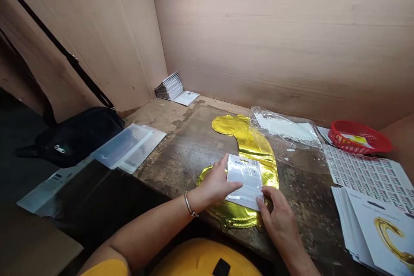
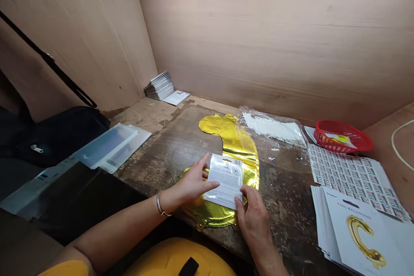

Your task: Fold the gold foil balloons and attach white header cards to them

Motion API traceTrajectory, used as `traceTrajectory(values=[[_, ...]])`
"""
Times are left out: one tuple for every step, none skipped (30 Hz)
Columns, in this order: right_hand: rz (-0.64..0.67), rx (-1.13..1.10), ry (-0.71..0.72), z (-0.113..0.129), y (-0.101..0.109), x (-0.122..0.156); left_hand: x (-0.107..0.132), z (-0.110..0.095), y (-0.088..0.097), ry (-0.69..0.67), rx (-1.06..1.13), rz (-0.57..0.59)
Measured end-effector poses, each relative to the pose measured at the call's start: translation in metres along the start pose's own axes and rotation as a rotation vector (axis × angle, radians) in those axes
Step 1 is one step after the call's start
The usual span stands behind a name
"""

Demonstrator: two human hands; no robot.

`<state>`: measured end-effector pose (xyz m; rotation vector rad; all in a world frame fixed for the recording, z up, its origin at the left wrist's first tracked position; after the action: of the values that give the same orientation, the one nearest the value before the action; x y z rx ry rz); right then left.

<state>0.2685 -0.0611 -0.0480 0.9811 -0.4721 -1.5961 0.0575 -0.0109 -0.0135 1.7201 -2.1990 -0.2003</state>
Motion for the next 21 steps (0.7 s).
traceTrajectory(values=[[0.008,-0.012,-0.015,-0.001,-0.001,0.000,-0.002,0.001,-0.002,0.060,0.136,-0.004],[0.014,-0.032,-0.031,-0.001,-0.001,0.001,-0.004,0.001,-0.005,0.111,0.261,-0.012],[0.013,-0.058,-0.052,0.000,-0.001,0.001,-0.006,0.002,-0.007,0.143,0.372,-0.023],[-0.001,-0.086,-0.078,0.000,0.001,0.000,-0.008,0.002,-0.008,0.152,0.469,-0.027],[-0.027,-0.119,-0.111,0.002,0.005,0.000,-0.010,0.001,-0.008,0.139,0.557,-0.012],[-0.052,-0.168,-0.152,0.004,0.010,-0.002,-0.011,0.000,-0.006,0.109,0.635,0.032],[-0.040,-0.246,-0.196,0.006,0.015,-0.003,-0.012,-0.001,-0.002,0.065,0.694,0.103],[0.017,-0.353,-0.239,0.010,0.019,-0.006,-0.011,-0.003,0.003,0.014,0.718,0.181],[0.101,-0.475,-0.283,0.014,0.022,-0.009,-0.008,-0.006,0.010,-0.037,0.693,0.232],[0.187,-0.593,-0.326,0.019,0.024,-0.012,-0.005,-0.008,0.018,-0.092,0.607,0.226],[0.247,-0.691,-0.367,0.025,0.024,-0.016,0.001,-0.011,0.026,-0.166,0.459,0.159],[0.267,-0.760,-0.406,0.032,0.024,-0.021,0.007,-0.014,0.032,-0.266,0.255,0.053],[0.245,-0.801,-0.444,0.038,0.021,-0.027,0.015,-0.017,0.036,-0.392,0.012,-0.063],[0.201,-0.829,-0.474,0.045,0.018,-0.034,0.023,-0.021,0.037,-0.533,-0.250,-0.158],[0.178,-0.859,-0.488,0.053,0.012,-0.040,0.031,-0.023,0.034,-0.678,-0.502,-0.219],[0.184,-0.892,-0.488,0.060,0.006,-0.046,0.036,-0.024,0.030,-0.810,-0.718,-0.242],[0.215,-0.921,-0.481,0.067,-0.001,-0.052,0.037,-0.022,0.027,-0.917,-0.880,-0.246],[0.264,-0.943,-0.474,0.073,-0.007,-0.056,0.035,-0.020,0.026,-0.994,-0.984,-0.246],[0.318,-0.954,-0.468,0.076,-0.013,-0.058,0.028,-0.017,0.030,-1.035,-1.036,-0.241],[0.358,-0.949,-0.461,0.077,-0.017,-0.059,0.016,-0.014,0.039,-1.041,-1.048,-0.229],[0.369,-0.921,-0.449,0.075,-0.020,-0.059,0.001,-0.011,0.053,-1.023,-1.033,-0.210]])
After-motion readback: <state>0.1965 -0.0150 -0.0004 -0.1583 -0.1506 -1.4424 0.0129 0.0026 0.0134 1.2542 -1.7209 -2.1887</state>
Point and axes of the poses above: each hand's wrist, its own x-axis away from the middle knuckle, its own y-axis out of the back of the hand, z = x × y, the point moved 2 cm from there along -x, towards the middle knuckle, and after that the axes turned 1 degree about z, right-handed, at the moved point
